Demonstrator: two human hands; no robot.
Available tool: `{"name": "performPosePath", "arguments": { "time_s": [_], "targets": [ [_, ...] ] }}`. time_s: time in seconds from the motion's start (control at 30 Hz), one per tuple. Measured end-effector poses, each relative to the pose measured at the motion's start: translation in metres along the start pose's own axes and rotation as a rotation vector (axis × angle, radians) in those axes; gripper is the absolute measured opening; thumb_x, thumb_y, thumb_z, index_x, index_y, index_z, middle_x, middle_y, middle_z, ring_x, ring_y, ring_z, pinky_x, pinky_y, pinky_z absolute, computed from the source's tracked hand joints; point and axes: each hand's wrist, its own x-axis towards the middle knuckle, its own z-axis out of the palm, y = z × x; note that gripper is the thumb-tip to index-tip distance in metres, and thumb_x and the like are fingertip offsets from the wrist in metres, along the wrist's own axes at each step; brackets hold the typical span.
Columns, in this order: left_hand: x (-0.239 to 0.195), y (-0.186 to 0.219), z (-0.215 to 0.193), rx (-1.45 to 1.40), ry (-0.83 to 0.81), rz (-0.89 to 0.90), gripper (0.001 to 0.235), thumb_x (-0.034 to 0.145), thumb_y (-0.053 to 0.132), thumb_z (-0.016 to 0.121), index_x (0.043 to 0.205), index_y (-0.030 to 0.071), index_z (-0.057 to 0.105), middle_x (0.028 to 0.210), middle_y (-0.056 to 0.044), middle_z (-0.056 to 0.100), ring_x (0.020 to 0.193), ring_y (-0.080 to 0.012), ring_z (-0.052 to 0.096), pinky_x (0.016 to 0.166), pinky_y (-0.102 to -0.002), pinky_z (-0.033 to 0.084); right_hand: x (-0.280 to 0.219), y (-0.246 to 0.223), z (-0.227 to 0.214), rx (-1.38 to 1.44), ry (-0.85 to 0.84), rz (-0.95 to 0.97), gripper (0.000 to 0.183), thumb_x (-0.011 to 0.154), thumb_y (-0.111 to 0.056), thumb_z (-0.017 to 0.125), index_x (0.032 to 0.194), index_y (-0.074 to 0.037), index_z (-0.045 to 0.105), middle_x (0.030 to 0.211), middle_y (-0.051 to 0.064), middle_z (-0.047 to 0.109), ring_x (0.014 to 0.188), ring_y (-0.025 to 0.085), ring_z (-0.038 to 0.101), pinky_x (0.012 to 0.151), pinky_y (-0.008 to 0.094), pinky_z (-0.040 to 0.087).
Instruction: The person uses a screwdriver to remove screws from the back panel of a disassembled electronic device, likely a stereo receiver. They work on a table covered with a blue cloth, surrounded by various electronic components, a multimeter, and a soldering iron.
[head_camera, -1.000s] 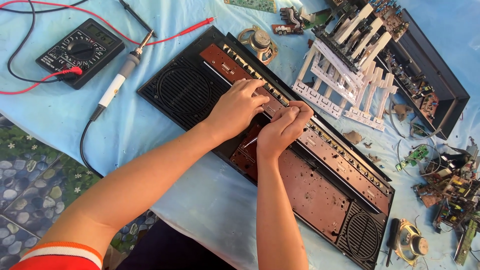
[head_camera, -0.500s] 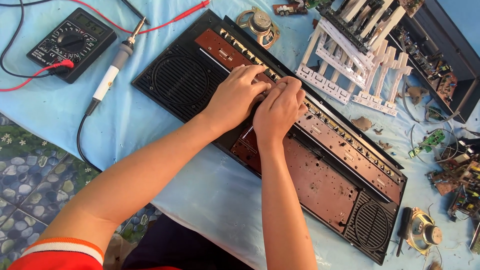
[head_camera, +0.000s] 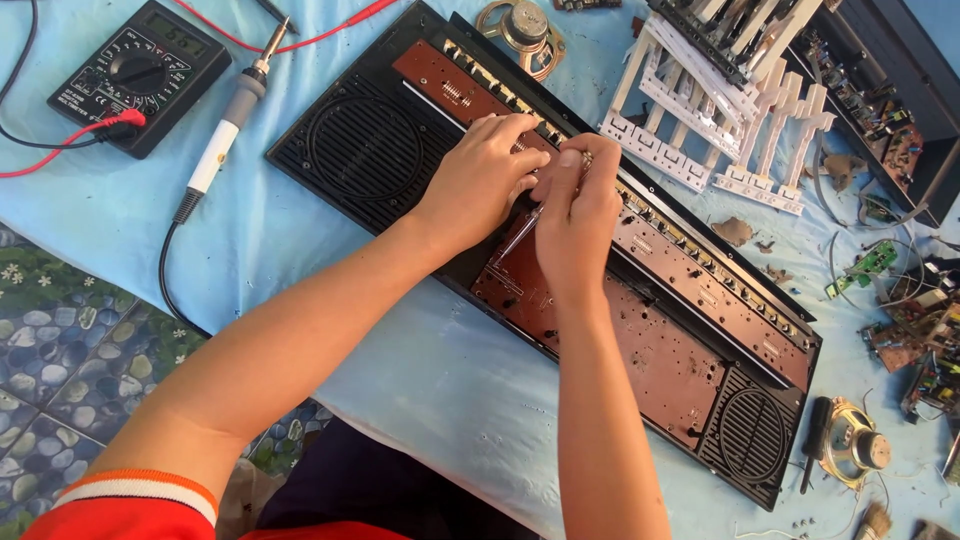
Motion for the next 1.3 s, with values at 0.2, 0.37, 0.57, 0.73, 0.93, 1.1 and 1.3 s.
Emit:
{"name": "performPosePath", "arguments": {
  "time_s": [0.2, 0.37, 0.57, 0.73, 0.93, 1.1, 1.3],
  "targets": [
    [0.001, -0.004, 0.005, -0.021, -0.008, -0.014, 0.015, 0.093, 0.023, 0.075, 0.106, 0.016, 0.071, 0.13, -0.008, 0.058, 0.125, -0.034, 0.058, 0.114, -0.047, 0.039, -0.014, 0.002, -0.006, 0.224, -0.11, 0.293, 0.023, 0.114, -0.021, 0.032, 0.12, -0.001, 0.041, 0.064, 0.016, 0.064, 0.036, 0.02, 0.057, 0.034, 0.024, 0.041],
    [-0.001, -0.003, 0.011, -0.014, 0.004, -0.013, 0.015, 0.092, 0.027, 0.075, 0.104, 0.018, 0.072, 0.129, -0.007, 0.058, 0.124, -0.0332, 0.058, 0.114, -0.044, 0.04, -0.018, 0.02, 0.014, 0.112, 0.05, 0.327, 0.027, 0.113, -0.027, 0.034, 0.111, -0.004, 0.047, 0.063, 0.01, 0.068, 0.042, 0.019, 0.064, 0.039, 0.028, 0.05],
    [0.0, -0.009, 0.01, -0.008, -0.009, 0.002, 0.016, 0.095, 0.028, 0.074, 0.107, 0.019, 0.072, 0.13, -0.006, 0.057, 0.124, -0.032, 0.058, 0.115, -0.044, 0.039, -0.02, 0.009, 0.03, 0.373, 0.3, 0.477, 0.025, 0.113, -0.028, 0.033, 0.102, -0.01, 0.047, 0.06, 0.002, 0.051, 0.041, 0.014, 0.052, 0.039, 0.026, 0.049],
    [0.004, -0.002, -0.002, -0.013, -0.027, 0.017, 0.015, 0.096, 0.027, 0.073, 0.107, 0.018, 0.074, 0.129, -0.007, 0.058, 0.121, -0.033, 0.06, 0.113, -0.045, 0.041, -0.022, -0.003, 0.026, 0.684, 0.429, 0.593, 0.033, 0.112, -0.036, 0.033, 0.092, -0.013, 0.044, 0.058, -0.002, 0.028, 0.038, 0.014, 0.035, 0.03, 0.026, 0.034],
    [0.01, 0.005, -0.023, -0.081, -0.06, 0.024, 0.028, 0.087, 0.008, 0.079, 0.115, 0.007, 0.079, 0.129, -0.014, 0.064, 0.115, -0.0346, 0.061, 0.095, -0.047, 0.054, -0.017, -0.017, 0.03, 0.945, 0.301, 0.661, 0.037, 0.108, -0.039, 0.039, 0.079, -0.016, 0.038, 0.055, -0.005, 0.024, 0.041, 0.007, 0.016, 0.035, 0.024, 0.013],
    [0.012, 0.01, -0.035, -0.087, -0.061, 0.043, 0.021, 0.09, 0.003, 0.067, 0.102, 0.011, 0.082, 0.127, -0.015, 0.066, 0.107, -0.0352, 0.062, 0.076, -0.051, 0.057, -0.015, -0.027, 0.031, 0.885, 0.226, 0.524, 0.03, 0.104, -0.035, 0.052, 0.081, -0.017, 0.042, 0.052, -0.007, 0.031, 0.038, 0.004, 0.022, 0.031, 0.023, 0.016],
    [0.01, 0.008, -0.032, -0.088, -0.047, 0.049, 0.025, 0.095, 0.007, 0.065, 0.113, 0.013, 0.081, 0.128, -0.016, 0.065, 0.111, -0.0359, 0.062, 0.077, -0.051, 0.057, -0.015, -0.024, 0.032, 0.712, 0.289, 0.585, 0.031, 0.103, -0.037, 0.052, 0.083, -0.015, 0.042, 0.051, -0.002, 0.038, 0.038, 0.007, 0.031, 0.031, 0.026, 0.023]
  ]
}}
